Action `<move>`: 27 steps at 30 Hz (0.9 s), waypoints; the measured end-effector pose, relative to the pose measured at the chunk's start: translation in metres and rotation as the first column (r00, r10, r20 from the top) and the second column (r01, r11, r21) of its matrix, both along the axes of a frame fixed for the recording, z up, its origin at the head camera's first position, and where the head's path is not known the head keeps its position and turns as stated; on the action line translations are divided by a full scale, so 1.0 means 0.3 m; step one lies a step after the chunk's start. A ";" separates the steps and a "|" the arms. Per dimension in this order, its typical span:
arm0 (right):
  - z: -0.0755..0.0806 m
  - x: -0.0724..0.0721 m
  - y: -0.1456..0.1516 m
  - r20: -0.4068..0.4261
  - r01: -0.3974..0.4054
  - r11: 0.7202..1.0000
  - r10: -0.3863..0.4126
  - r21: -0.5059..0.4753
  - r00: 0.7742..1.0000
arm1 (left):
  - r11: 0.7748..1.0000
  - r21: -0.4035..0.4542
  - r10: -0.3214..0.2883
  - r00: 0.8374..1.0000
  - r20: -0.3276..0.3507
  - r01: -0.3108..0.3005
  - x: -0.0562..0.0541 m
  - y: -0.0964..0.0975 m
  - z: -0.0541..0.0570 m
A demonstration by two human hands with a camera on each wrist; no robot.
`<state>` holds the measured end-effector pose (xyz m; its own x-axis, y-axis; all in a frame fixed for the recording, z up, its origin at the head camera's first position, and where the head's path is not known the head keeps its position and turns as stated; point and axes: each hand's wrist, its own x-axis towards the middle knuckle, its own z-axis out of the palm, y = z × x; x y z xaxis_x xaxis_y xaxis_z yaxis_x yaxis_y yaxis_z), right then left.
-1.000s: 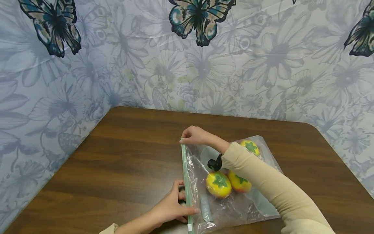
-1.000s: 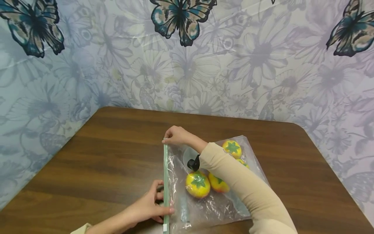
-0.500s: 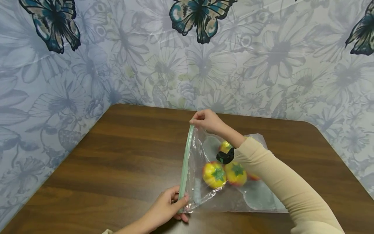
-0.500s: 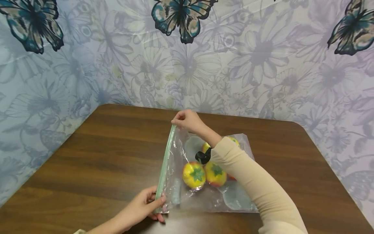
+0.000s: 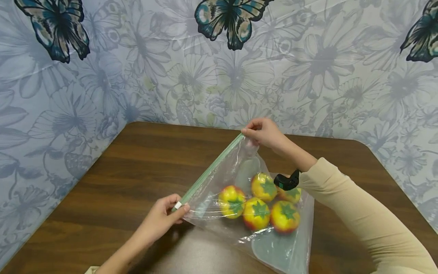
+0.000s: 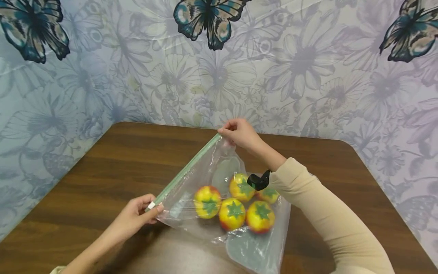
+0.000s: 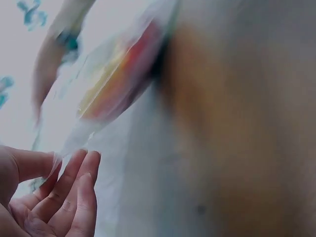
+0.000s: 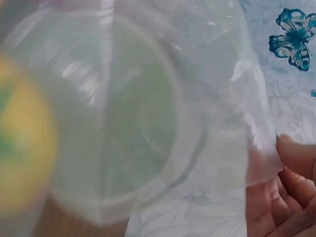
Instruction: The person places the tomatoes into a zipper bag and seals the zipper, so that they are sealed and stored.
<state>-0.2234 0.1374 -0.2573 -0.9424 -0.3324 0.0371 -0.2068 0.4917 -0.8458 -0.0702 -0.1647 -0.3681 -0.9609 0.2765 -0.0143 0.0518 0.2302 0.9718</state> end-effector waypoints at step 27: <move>-0.037 0.187 0.159 -0.654 0.326 0.849 -0.529 -0.417 0.541 | 0.754 0.627 0.404 0.891 -0.207 -0.197 -0.311 0.118 0.203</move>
<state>-0.1674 0.1852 -0.2683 -0.5891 0.2168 0.7784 -0.6075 0.5163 -0.6036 -0.1636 -0.1294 -0.3074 -0.9162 -0.1729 0.3615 0.3990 -0.3089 0.8634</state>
